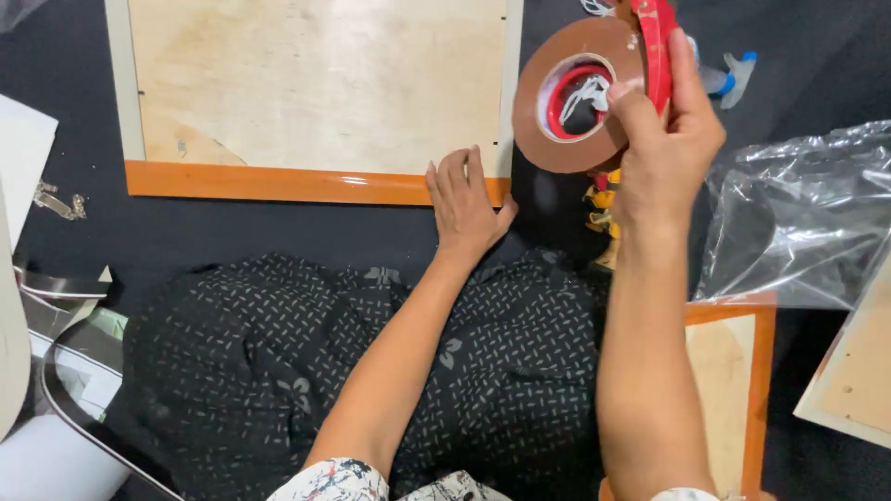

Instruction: Applying adhesive tape to the back edges of a wooden picture frame using a tape dispenser to seal the backing.

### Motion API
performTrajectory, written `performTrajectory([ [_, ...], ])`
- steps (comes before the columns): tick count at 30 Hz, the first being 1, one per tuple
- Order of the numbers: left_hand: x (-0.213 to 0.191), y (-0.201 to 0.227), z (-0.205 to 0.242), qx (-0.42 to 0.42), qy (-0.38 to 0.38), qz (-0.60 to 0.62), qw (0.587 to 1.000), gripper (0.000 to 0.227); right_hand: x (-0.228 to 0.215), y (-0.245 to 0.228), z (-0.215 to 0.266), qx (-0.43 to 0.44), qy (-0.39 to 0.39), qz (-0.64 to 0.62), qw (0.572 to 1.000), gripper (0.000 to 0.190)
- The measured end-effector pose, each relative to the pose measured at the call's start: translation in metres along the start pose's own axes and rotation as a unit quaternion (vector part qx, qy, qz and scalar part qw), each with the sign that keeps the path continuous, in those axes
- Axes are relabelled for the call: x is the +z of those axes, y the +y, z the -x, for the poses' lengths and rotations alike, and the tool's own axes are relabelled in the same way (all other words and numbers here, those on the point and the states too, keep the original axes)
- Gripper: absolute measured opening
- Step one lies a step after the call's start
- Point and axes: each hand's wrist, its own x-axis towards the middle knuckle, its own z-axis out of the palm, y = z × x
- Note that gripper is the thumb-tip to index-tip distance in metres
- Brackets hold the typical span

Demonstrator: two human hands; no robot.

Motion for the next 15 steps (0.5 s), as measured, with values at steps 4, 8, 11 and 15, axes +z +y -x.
performTrajectory([
  [4, 0.011, 0.013, -0.004, -0.057, -0.022, -0.033, 0.998, 0.081, 0.002, 0.019, 0.001, 0.110, 0.052, -0.207, 0.971, 0.057],
  [8, 0.027, 0.023, -0.008, -0.096, 0.036, -0.124, 0.987, 0.071, -0.004, 0.037, -0.009, 0.106, 0.111, -0.200, 0.968, 0.066],
  [11, 0.029, 0.023, -0.007, -0.084, 0.060, -0.179, 0.978, 0.070, -0.006, 0.034, -0.014, 0.112, 0.131, -0.210, 0.962, 0.067],
  [15, 0.010, 0.014, 0.000, 0.005, -0.002, -0.131, 0.991, 0.067, -0.012, 0.033, -0.020, 0.123, 0.130, -0.260, 0.949, 0.070],
])
